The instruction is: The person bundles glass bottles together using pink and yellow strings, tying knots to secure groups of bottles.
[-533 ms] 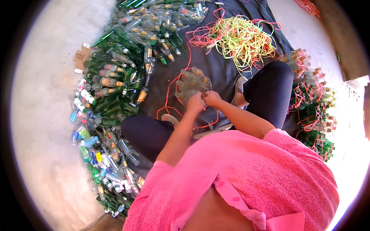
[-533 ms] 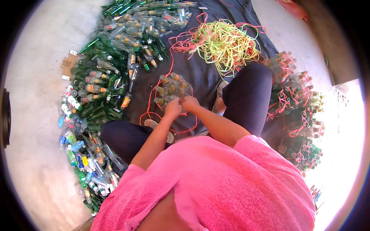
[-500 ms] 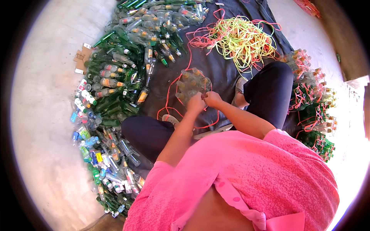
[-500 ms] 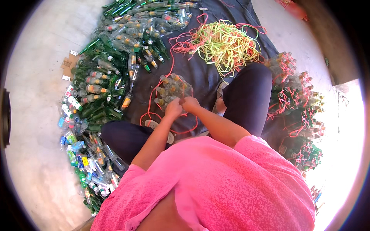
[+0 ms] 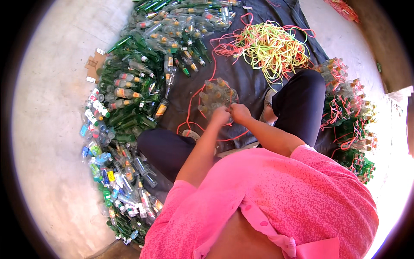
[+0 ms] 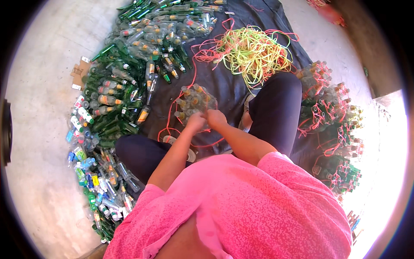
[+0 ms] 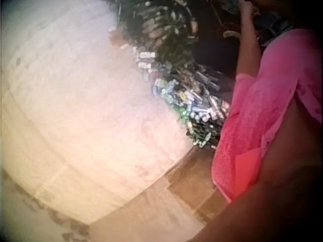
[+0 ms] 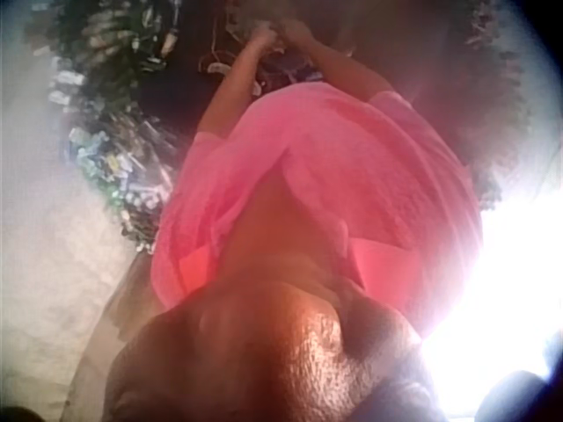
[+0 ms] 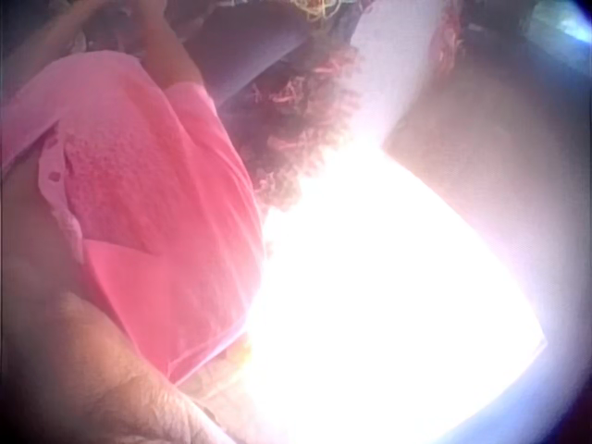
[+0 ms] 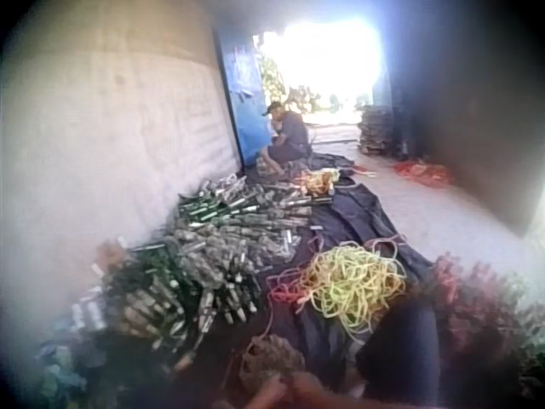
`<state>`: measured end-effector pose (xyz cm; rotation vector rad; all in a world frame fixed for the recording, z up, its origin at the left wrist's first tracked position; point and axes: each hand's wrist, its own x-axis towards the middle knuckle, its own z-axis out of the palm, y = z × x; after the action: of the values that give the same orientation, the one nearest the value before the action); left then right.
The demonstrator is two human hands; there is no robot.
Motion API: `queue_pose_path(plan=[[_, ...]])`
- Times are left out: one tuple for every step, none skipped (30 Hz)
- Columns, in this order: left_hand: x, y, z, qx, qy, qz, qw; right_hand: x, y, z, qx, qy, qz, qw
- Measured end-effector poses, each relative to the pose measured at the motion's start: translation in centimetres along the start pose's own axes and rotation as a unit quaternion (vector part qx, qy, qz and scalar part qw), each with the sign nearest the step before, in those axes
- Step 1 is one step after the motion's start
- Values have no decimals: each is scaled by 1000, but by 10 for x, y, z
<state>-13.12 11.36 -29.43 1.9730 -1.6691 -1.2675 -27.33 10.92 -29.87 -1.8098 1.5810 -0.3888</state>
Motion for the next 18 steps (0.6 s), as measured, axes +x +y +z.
queue_pose_path(plan=[[-3,6,-4,66,-5,26,997,1,1,0,3,3,-11,1000],[-8,12,-8,89,-1,25,996,1,3,1,0,1,-9,1000],[-13,19,-11,122,5,24,992,3,4,3,6,19,-33,999],[-18,25,-13,156,9,25,987,4,5,5,7,32,-44,999],[-20,31,-18,213,-13,32,976,4,7,6,0,28,-34,999],[-21,37,-25,270,-37,41,961,5,10,8,7,42,-55,998],[-21,41,-31,327,-63,48,942,5,11,10,10,41,-56,998],[-22,45,-37,353,-74,70,930,7,12,13,12,39,-54,998],[-21,48,-43,378,-88,92,917,9,12,15,18,31,-56,998],[-18,50,-47,404,-102,119,901,11,14,18,22,22,-53,998],[-17,51,-51,415,-113,135,892,12,15,21,24,10,-42,999],[-15,53,-54,428,-124,155,882,14,16,24,31,18,-39,999],[-13,55,-55,438,-140,170,872,16,17,28,37,22,-29,999],[-11,57,-55,457,-139,180,860,17,17,30,32,6,3,999],[-9,60,-55,473,-140,184,850,19,18,31,30,8,-21,999],[-9,63,-56,491,-151,181,839,20,18,32,17,-10,-24,1000],[-8,66,-58,501,-161,178,832,22,18,31,-3,-32,-20,999],[-7,70,-60,511,-180,170,823,22,17,30,0,-37,-31,999]])
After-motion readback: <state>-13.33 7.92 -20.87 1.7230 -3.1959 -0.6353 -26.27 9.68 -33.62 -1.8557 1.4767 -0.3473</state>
